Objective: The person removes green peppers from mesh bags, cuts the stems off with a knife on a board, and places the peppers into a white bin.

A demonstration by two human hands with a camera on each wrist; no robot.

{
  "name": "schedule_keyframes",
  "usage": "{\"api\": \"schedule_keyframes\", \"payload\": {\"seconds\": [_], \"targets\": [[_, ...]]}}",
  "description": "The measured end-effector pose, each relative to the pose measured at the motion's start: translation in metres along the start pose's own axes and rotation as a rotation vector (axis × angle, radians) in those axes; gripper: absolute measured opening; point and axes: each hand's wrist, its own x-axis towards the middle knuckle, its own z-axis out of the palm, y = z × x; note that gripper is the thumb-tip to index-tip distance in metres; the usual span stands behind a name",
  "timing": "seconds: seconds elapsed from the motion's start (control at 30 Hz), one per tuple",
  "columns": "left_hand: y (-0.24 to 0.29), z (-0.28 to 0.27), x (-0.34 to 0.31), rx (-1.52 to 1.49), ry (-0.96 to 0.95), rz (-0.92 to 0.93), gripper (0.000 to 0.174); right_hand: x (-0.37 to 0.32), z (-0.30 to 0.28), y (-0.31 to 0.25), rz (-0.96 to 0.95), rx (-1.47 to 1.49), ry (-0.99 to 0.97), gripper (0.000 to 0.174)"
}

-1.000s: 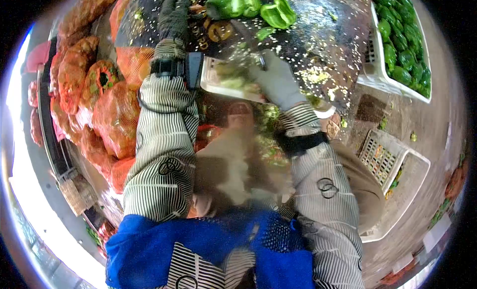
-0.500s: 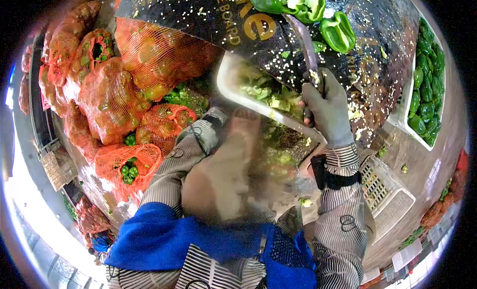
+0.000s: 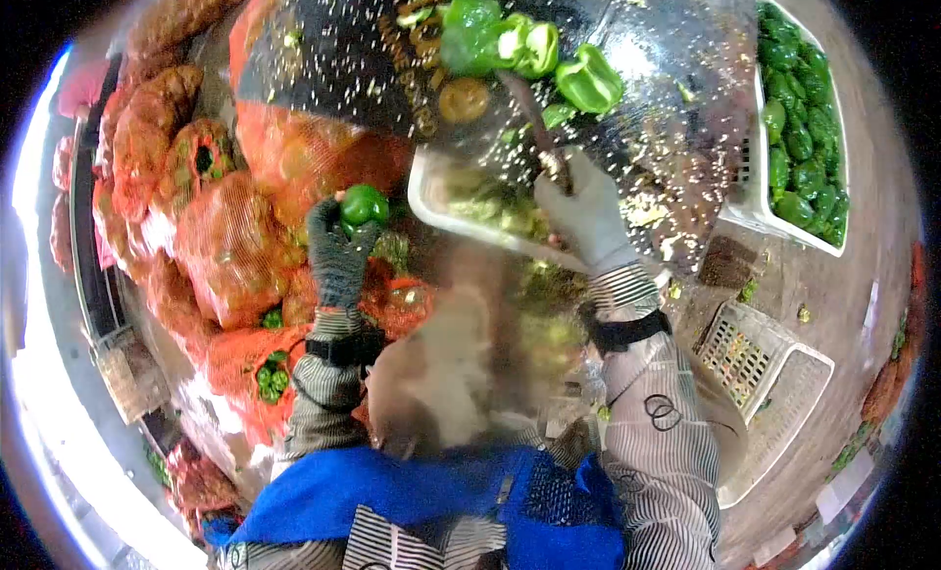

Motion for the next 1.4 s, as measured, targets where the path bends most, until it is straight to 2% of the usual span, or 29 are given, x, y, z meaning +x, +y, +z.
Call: {"api": "schedule_keyframes", "payload": {"seconds": [0.07, 0.1, 0.13, 0.17, 0.23, 0.27, 0.3, 0.4, 0.43, 0.47, 0.53, 0.6, 0.67, 0.8, 0.83, 0.9, 1.0, 1.03, 1.07, 1.1, 1.13, 1.17, 1.2, 1.23, 1.27, 1.3, 1.33, 1.37, 1.4], "targets": [[0.025, 0.008, 0.028, -0.038, -0.055, 0.294, 0.062, 0.003, -0.001, 0.012, -0.083, -0.226, -0.007, 0.036], [0.042, 0.024, 0.037, -0.116, -0.062, 0.289, 0.060, -0.006, 0.004, 0.000, -0.059, -0.156, -0.010, 0.034], [0.060, 0.042, 0.043, -0.188, -0.073, 0.274, 0.059, -0.013, 0.008, -0.009, -0.138, -0.275, 0.039, 0.037], [0.075, 0.052, 0.050, 0.008, -0.086, 0.501, 0.056, -0.021, 0.012, -0.015, -0.147, -0.228, 0.027, 0.037], [0.042, 0.076, 0.079, 0.314, -0.036, 0.657, 0.055, -0.030, 0.020, -0.025, -0.186, -0.199, 0.020, 0.036], [0.056, 0.084, 0.072, 0.366, -0.016, 0.691, 0.055, -0.032, 0.024, -0.031, -0.219, -0.217, 0.022, 0.035], [0.070, 0.085, 0.062, 0.332, -0.042, 0.640, 0.052, -0.030, 0.032, -0.029, -0.224, -0.211, 0.060, 0.038], [0.045, 0.080, 0.066, 0.470, -0.076, 0.557, 0.052, -0.021, 0.040, -0.031, -0.193, -0.265, -0.005, 0.044], [0.041, 0.077, 0.067, 0.687, -0.022, 0.911, 0.056, -0.020, 0.038, -0.038, -0.150, -0.369, -0.115, 0.038], [0.042, 0.077, 0.064, 0.688, -0.018, 0.912, 0.056, -0.018, 0.040, -0.042, -0.154, -0.369, -0.116, 0.038], [0.043, 0.084, 0.054, 0.531, -0.028, 0.576, 0.061, -0.016, 0.043, -0.047, -0.091, -0.449, -0.234, 0.041], [0.043, 0.086, 0.051, 0.559, -0.050, 0.594, 0.063, -0.016, 0.048, -0.042, -0.119, -0.464, -0.227, 0.042], [0.048, 0.092, 0.047, 0.375, -0.036, 0.385, 0.063, -0.012, 0.051, -0.037, -0.151, -0.448, -0.194, 0.041], [0.041, 0.090, 0.050, 0.342, -0.080, 0.356, 0.061, 0.002, 0.052, -0.035, -0.166, -0.488, -0.238, 0.040], [0.031, 0.091, 0.054, 0.423, -0.042, 0.499, 0.060, 0.012, 0.060, -0.028, -0.197, -0.520, -0.236, 0.040], [0.029, 0.092, 0.056, 0.506, -0.003, 0.637, 0.059, 0.021, 0.070, -0.033, -0.226, -0.552, -0.240, 0.039], [0.034, 0.098, 0.056, 0.502, 0.030, 0.671, 0.059, 0.023, 0.077, -0.045, -0.137, -0.634, -0.276, 0.038], [0.036, 0.098, 0.056, 0.577, 0.043, 0.730, 0.057, 0.022, 0.076, -0.043, -0.136, -0.622, -0.234, 0.048], [0.028, 0.096, 0.066, 0.792, 0.021, 0.776, 0.055, 0.022, 0.078, -0.042, -0.136, -0.611, -0.198, 0.058], [0.021, 0.093, 0.076, 0.998, 0.004, 0.836, 0.054, 0.029, 0.072, -0.029, -0.116, -0.551, -0.285, 0.054], [0.010, 0.097, 0.085, 1.039, 0.068, 0.849, 0.054, 0.012, 0.062, -0.033, -0.222, -0.640, -0.218, 0.044], [0.012, 0.102, 0.100, 1.081, 0.014, 0.666, 0.054, -0.001, 0.050, -0.033, -0.216, -0.651, -0.202, 0.041], [0.027, 0.102, 0.106, 0.727, -0.050, 0.657, 0.055, -0.011, 0.037, -0.029, -0.207, -0.666, -0.190, 0.037], [0.034, 0.116, 0.128, 1.161, 0.002, 0.581, 0.059, -0.012, 0.025, -0.022, -0.169, -0.689, -0.200, 0.038], [0.033, 0.123, 0.151, 1.264, 0.016, 0.580, 0.062, -0.011, 0.013, -0.015, -0.125, -0.712, -0.201, 0.040], [0.030, 0.125, 0.167, 0.944, 0.011, 0.647, 0.061, -0.008, 0.004, -0.014, -0.081, -0.636, -0.195, 0.041], [0.031, 0.118, 0.168, 0.927, 0.080, 0.768, 0.057, -0.006, -0.003, -0.010, -0.035, -0.563, -0.191, 0.043], [0.036, 0.110, 0.166, 0.915, 0.156, 0.887, 0.052, -0.002, -0.007, 0.003, -0.195, -0.691, -0.128, 0.043], [0.032, 0.095, 0.177, 0.668, 0.252, 1.013, 0.050, 0.001, -0.013, 0.009, -0.172, -0.523, -0.155, 0.046]]}}
